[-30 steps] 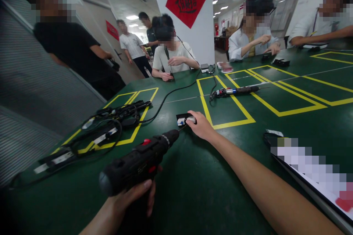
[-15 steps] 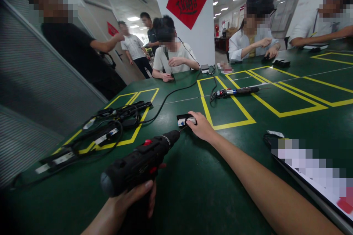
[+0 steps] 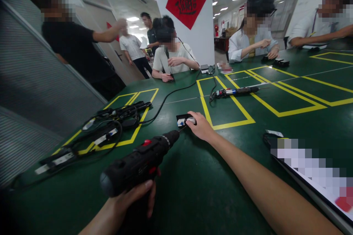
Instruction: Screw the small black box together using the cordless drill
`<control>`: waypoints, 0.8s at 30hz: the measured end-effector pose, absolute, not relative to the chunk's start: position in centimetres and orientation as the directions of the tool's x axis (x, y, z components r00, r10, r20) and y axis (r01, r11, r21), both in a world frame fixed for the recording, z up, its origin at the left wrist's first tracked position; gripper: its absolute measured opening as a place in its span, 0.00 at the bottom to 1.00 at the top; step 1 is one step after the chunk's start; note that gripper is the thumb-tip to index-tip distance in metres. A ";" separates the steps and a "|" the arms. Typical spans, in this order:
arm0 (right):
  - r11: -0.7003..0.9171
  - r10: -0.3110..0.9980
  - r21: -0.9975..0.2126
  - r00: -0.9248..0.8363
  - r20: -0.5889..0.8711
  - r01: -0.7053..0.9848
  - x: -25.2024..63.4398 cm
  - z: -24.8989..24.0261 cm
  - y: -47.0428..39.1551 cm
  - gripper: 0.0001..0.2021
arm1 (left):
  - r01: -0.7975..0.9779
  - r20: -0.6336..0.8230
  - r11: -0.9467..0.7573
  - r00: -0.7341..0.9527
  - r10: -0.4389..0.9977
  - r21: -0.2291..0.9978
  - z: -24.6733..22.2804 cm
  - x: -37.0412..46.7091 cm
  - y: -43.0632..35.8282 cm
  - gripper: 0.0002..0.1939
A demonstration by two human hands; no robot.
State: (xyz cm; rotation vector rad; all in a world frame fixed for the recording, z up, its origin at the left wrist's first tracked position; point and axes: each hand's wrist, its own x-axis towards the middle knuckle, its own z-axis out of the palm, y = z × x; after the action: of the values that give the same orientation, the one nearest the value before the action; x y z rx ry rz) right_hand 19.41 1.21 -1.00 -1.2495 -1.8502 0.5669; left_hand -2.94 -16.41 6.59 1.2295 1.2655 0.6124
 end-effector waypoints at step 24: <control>0.403 0.913 -0.738 -0.176 0.369 0.542 19.4 -0.9 1.2 0.20 | 0.146 -0.380 0.355 0.232 0.895 0.924 6.2 -3.0 -16.6 0.24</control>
State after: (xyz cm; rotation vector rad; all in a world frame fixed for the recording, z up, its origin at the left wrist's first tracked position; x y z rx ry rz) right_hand 19.38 1.25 -0.90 -1.2527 -1.8469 0.5750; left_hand -2.98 -16.61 6.23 1.1060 1.2436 0.6946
